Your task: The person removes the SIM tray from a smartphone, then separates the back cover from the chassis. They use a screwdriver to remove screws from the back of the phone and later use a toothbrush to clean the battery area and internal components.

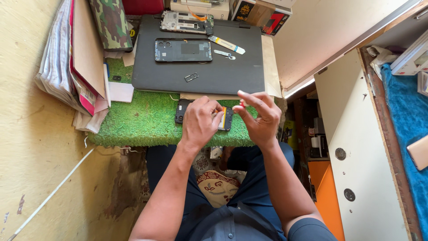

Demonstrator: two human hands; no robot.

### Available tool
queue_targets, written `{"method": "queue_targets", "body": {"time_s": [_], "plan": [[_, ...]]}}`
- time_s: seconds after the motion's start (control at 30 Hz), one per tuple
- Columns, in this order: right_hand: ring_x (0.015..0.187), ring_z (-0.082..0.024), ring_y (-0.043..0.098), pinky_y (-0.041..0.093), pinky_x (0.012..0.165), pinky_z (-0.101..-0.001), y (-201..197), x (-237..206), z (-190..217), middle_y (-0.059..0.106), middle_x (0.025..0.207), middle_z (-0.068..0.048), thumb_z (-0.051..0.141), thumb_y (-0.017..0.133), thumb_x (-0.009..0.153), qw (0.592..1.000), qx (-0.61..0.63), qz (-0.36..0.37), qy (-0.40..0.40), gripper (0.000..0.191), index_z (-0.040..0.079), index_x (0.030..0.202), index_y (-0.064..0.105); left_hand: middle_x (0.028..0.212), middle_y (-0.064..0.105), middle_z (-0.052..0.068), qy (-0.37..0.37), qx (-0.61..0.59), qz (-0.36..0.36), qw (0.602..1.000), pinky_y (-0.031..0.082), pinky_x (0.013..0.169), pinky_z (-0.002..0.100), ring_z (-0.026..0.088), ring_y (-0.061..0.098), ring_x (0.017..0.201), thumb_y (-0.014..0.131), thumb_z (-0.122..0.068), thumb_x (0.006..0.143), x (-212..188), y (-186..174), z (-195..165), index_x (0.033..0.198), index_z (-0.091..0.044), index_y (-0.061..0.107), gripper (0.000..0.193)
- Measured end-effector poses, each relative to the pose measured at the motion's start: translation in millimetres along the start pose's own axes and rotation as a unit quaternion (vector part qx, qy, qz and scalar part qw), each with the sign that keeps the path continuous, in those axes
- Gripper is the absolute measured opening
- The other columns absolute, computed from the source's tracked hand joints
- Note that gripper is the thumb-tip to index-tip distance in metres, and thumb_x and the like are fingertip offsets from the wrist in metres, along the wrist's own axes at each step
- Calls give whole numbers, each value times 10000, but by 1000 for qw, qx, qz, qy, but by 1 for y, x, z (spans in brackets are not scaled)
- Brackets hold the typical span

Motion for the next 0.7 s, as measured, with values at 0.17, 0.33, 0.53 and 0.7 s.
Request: {"method": "queue_targets", "body": {"time_s": [0.17, 0.33, 0.53, 0.7], "plan": [[970, -103, 680, 594, 880, -251, 13, -3, -16, 729, 1124, -72, 107, 646, 1019, 959, 250, 81, 106, 293, 56, 1308, 649, 831, 642, 88, -4, 5, 4, 1000, 494, 799, 440, 298, 647, 803, 779, -162, 833, 0, 2, 1, 847, -77, 744, 92], [910, -138, 680, 568, 804, -278, 4, 0, 2, 695, 1075, -110, 55, 827, 899, 998, 48, 30, -19, 389, 13, 1268, 711, 835, 643, 92, -2, 3, 7, 1000, 493, 798, 446, 300, 647, 800, 779, -162, 827, 0, 2, 1, 852, -76, 748, 94], [1006, -132, 704, 604, 905, -259, 11, -5, -19, 733, 1166, -89, 111, 656, 1014, 966, 224, 95, 84, 322, 44, 1329, 659, 846, 645, 97, 7, 6, 0, 1000, 494, 807, 450, 312, 648, 818, 778, -164, 832, -1, 1, -1, 848, -73, 743, 99], [900, -136, 697, 595, 783, -259, 0, -3, -8, 712, 1074, -103, 43, 846, 850, 999, 33, 24, -21, 379, 27, 1216, 745, 843, 647, 94, 2, 4, 5, 1000, 489, 801, 452, 310, 648, 819, 778, -167, 832, -1, 2, 0, 849, -72, 742, 103]]}}
Point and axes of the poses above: each hand's wrist, its own x-axis towards the middle knuckle, its own y-axis out of the palm, z = x × y, the point moved 10 cm from there along x, towards the middle knuckle
